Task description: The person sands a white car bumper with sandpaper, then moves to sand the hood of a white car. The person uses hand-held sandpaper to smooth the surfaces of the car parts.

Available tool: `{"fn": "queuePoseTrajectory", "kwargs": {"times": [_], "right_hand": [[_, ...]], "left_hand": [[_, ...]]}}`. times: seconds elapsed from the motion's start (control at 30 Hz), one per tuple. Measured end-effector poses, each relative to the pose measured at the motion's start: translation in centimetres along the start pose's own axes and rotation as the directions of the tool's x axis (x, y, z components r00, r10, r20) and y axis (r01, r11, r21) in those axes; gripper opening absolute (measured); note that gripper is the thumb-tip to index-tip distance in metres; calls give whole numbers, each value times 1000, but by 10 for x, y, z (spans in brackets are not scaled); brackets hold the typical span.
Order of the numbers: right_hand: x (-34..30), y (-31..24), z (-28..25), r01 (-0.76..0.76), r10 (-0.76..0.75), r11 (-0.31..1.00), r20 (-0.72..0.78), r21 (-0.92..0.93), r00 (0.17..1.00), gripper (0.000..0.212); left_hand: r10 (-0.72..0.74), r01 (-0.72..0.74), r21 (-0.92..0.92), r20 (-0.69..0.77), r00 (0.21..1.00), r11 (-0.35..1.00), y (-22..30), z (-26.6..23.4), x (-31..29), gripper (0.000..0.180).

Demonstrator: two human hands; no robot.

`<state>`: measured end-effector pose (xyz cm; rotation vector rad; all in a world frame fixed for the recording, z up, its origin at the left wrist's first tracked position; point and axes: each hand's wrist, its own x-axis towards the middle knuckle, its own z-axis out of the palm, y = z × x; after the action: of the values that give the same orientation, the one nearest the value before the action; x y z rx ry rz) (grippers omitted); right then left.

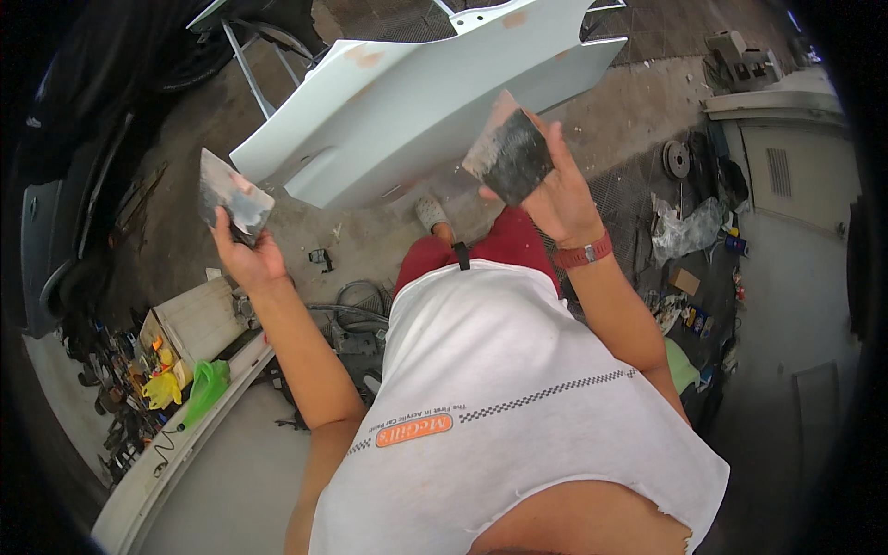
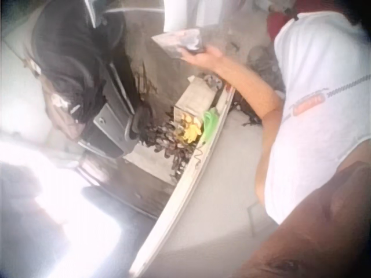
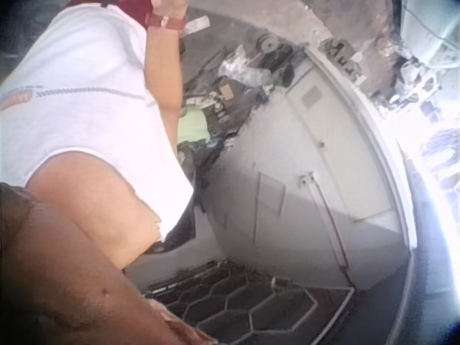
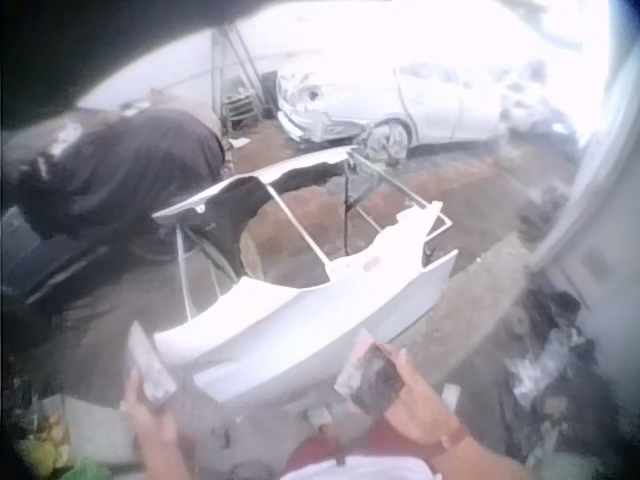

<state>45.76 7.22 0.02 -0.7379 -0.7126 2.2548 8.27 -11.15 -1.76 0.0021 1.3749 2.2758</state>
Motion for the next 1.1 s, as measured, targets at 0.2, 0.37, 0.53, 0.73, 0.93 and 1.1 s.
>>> {"fn": "queuePoseTrajectory", "kwargs": {"times": [0.2,0.37,0.53,0.73,0.93,1.1], "right_hand": [[54,8,42,319,-485,-122,337,-940,807,49],[87,17,62,201,-451,-499,451,-843,770,50],[109,22,59,218,-441,-550,503,-806,744,50],[122,23,59,246,-420,-533,506,-809,754,50],[120,12,62,255,-360,-545,498,-798,789,49],[124,9,64,269,-373,-534,509,-802,776,47]], "left_hand": [[-52,60,-53,136,989,997,11,23,58,43],[-120,128,-51,135,984,991,7,36,70,45],[-150,160,-52,157,976,986,5,40,66,45],[-163,172,-64,126,978,983,6,40,68,46],[-172,178,-57,92,981,982,7,40,67,48],[-160,164,-59,61,985,985,6,44,65,50]]}}
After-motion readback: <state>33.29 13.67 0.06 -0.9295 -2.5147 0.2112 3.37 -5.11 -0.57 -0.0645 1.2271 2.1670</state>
